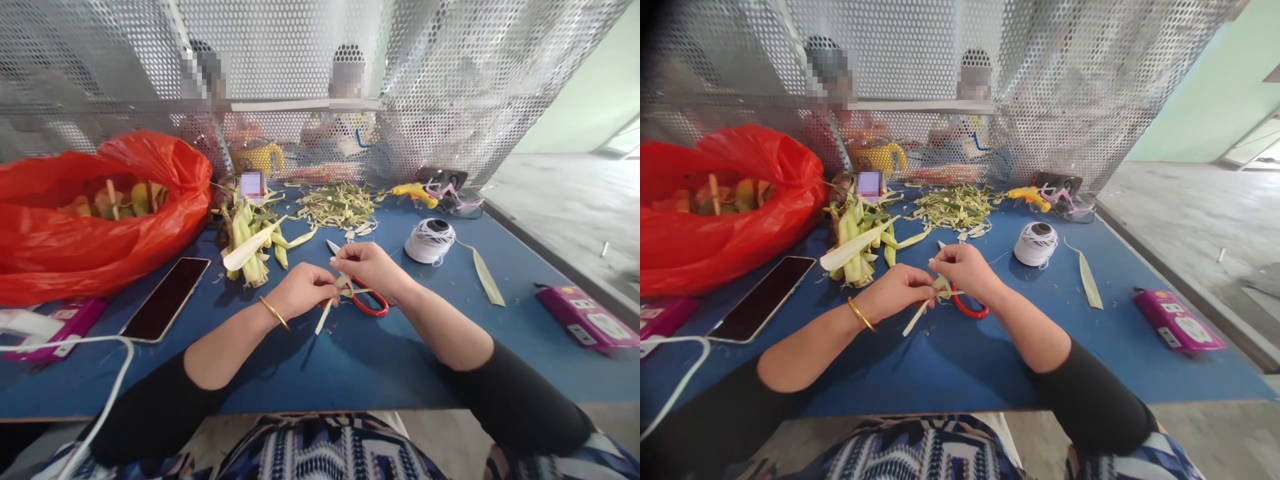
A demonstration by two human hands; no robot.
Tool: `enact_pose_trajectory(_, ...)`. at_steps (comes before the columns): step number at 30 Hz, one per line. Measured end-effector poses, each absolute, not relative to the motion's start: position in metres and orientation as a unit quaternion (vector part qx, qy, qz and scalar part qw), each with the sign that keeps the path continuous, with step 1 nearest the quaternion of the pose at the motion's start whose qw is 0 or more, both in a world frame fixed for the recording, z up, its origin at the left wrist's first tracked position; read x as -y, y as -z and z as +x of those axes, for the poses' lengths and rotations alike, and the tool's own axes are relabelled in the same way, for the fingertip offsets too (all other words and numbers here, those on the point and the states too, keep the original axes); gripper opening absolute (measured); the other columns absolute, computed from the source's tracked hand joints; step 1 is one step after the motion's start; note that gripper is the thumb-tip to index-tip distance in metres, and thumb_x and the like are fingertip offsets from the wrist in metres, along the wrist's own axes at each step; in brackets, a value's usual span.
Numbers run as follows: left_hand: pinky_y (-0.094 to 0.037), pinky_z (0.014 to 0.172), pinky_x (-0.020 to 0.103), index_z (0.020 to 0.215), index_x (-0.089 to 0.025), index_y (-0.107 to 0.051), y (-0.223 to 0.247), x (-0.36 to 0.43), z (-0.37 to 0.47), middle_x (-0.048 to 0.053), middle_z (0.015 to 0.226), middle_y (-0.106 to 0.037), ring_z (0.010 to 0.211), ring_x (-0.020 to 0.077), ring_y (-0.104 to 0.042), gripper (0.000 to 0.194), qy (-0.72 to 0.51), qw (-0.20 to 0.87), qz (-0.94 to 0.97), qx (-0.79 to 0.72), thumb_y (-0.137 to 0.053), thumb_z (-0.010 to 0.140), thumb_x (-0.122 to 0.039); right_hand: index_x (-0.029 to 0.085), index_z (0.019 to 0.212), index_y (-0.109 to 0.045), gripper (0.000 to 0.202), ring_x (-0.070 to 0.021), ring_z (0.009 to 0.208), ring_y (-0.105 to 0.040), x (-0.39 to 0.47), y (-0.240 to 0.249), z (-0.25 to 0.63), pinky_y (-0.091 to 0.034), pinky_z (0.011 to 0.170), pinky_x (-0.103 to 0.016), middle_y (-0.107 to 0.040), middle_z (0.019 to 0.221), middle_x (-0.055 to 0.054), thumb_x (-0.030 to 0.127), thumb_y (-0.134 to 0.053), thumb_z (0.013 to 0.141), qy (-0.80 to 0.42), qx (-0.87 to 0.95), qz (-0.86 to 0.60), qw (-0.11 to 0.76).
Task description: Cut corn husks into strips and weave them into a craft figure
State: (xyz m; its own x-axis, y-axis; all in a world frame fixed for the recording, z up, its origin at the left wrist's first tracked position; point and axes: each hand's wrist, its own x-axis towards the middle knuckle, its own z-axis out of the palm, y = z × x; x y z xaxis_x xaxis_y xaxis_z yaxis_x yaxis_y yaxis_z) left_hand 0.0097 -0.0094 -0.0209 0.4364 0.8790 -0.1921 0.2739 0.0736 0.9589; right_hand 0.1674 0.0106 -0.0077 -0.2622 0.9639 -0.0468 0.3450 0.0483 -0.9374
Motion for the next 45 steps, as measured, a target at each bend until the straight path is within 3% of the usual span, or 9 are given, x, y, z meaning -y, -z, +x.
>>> enact_pose_trajectory(9, -0.045, 0.056, 0.022, 0.059, -0.016, -0.070, 0.019, 0.011, 0.008, 0.001, 0.056, -0.066, 0.050, 0.0104, -0.057, 0.013, -0.230, 0.625, 0.627, -0.404, -0.065, 0.071, -0.019, 0.020, 0.059, -0.046, 0.026, -0.0059, 0.033, -0.044, -0.014, 0.016, 0.159, -0.030, 0.036, -0.019, -0.050, 0.044, 0.007, 0.033, -0.060, 0.076, -0.497, 0.550, -0.484, 0.465)
enact_pose_trajectory(14, -0.043, 0.051, 0.021, 0.058, -0.015, -0.068, 0.020, 0.010, 0.010, -0.001, 0.051, -0.060, 0.046, 0.0088, -0.053, 0.016, -0.271, 0.626, 0.591, -0.430, -0.064, 0.072, -0.020, 0.020, 0.068, -0.049, 0.021, -0.0080, 0.044, -0.054, -0.015, 0.017, 0.159, -0.041, 0.047, -0.021, -0.058, 0.055, 0.005, 0.035, -0.057, 0.079, -0.483, 0.543, -0.466, 0.504)
enact_pose_trajectory(18, -0.045, 0.051, 0.022, 0.058, -0.014, -0.067, 0.020, 0.010, 0.012, 0.000, 0.051, -0.060, 0.045, 0.0090, -0.054, 0.014, -0.318, 0.638, 0.539, -0.448, -0.064, 0.070, -0.020, 0.020, 0.070, -0.050, 0.019, -0.0107, 0.055, -0.056, -0.020, 0.018, 0.165, -0.043, 0.059, -0.024, -0.059, 0.058, 0.003, 0.033, -0.053, 0.084, -0.402, 0.643, -0.470, 0.451)
enact_pose_trajectory(24, -0.046, 0.051, 0.021, 0.054, -0.014, -0.062, 0.020, 0.008, 0.010, 0.001, 0.055, -0.061, 0.046, 0.0082, -0.054, 0.019, -0.344, 0.647, 0.519, -0.439, -0.068, 0.068, -0.025, 0.022, 0.082, -0.056, 0.011, -0.0144, 0.060, -0.053, -0.023, 0.014, 0.174, -0.035, 0.061, -0.025, -0.061, 0.065, 0.001, 0.028, -0.050, 0.089, -0.146, 0.772, -0.544, 0.294)
enact_pose_trajectory(32, -0.048, 0.052, 0.021, 0.054, -0.014, -0.063, 0.021, 0.008, 0.011, -0.001, 0.053, -0.061, 0.046, 0.0086, -0.058, 0.025, -0.344, 0.651, 0.522, -0.431, -0.076, 0.066, -0.031, 0.021, 0.096, -0.057, 0.012, -0.0168, 0.059, -0.055, -0.030, 0.025, 0.175, -0.036, 0.060, -0.026, -0.060, 0.063, 0.002, 0.026, -0.053, 0.086, -0.116, 0.751, -0.568, 0.318)
enact_pose_trajectory(37, -0.051, 0.055, 0.023, 0.058, -0.013, -0.066, 0.017, 0.008, 0.011, 0.002, 0.058, -0.066, 0.048, 0.0105, -0.061, 0.019, -0.370, 0.668, 0.465, -0.449, -0.077, 0.066, -0.027, 0.021, 0.081, -0.062, 0.015, -0.0191, 0.080, -0.062, -0.027, 0.009, 0.188, -0.043, 0.074, -0.030, -0.069, 0.083, -0.004, 0.028, -0.051, 0.089, -0.071, 0.727, -0.489, 0.476)
enact_pose_trajectory(39, -0.052, 0.057, 0.023, 0.060, -0.013, -0.067, 0.016, 0.006, 0.009, 0.004, 0.062, -0.069, 0.052, 0.0117, -0.064, 0.017, -0.390, 0.673, 0.429, -0.459, -0.077, 0.065, -0.025, 0.021, 0.079, -0.063, 0.016, -0.0190, 0.079, -0.061, -0.019, -0.001, 0.189, -0.044, 0.077, -0.033, -0.068, 0.079, -0.004, 0.026, -0.052, 0.090, -0.011, 0.722, -0.440, 0.534)
enact_pose_trajectory(41, -0.052, 0.060, 0.024, 0.062, -0.012, -0.068, 0.016, 0.003, 0.007, 0.005, 0.064, -0.070, 0.055, 0.0127, -0.065, 0.015, -0.411, 0.684, 0.389, -0.462, -0.079, 0.064, -0.023, 0.021, 0.079, -0.064, 0.016, -0.0170, 0.074, -0.060, -0.009, -0.006, 0.185, -0.042, 0.078, -0.033, -0.067, 0.076, -0.002, 0.022, -0.053, 0.090, 0.044, 0.790, -0.359, 0.496)
enact_pose_trajectory(45, -0.045, 0.051, 0.018, 0.060, -0.012, -0.068, 0.016, -0.001, 0.005, -0.001, 0.053, -0.062, 0.047, 0.0064, -0.054, 0.015, -0.452, 0.696, 0.333, -0.448, -0.081, 0.059, -0.019, 0.018, 0.088, -0.066, 0.019, -0.0160, 0.069, -0.054, 0.004, 0.002, 0.167, -0.039, 0.076, -0.034, -0.065, 0.075, -0.003, 0.015, -0.048, 0.093, 0.222, 0.910, -0.185, 0.296)
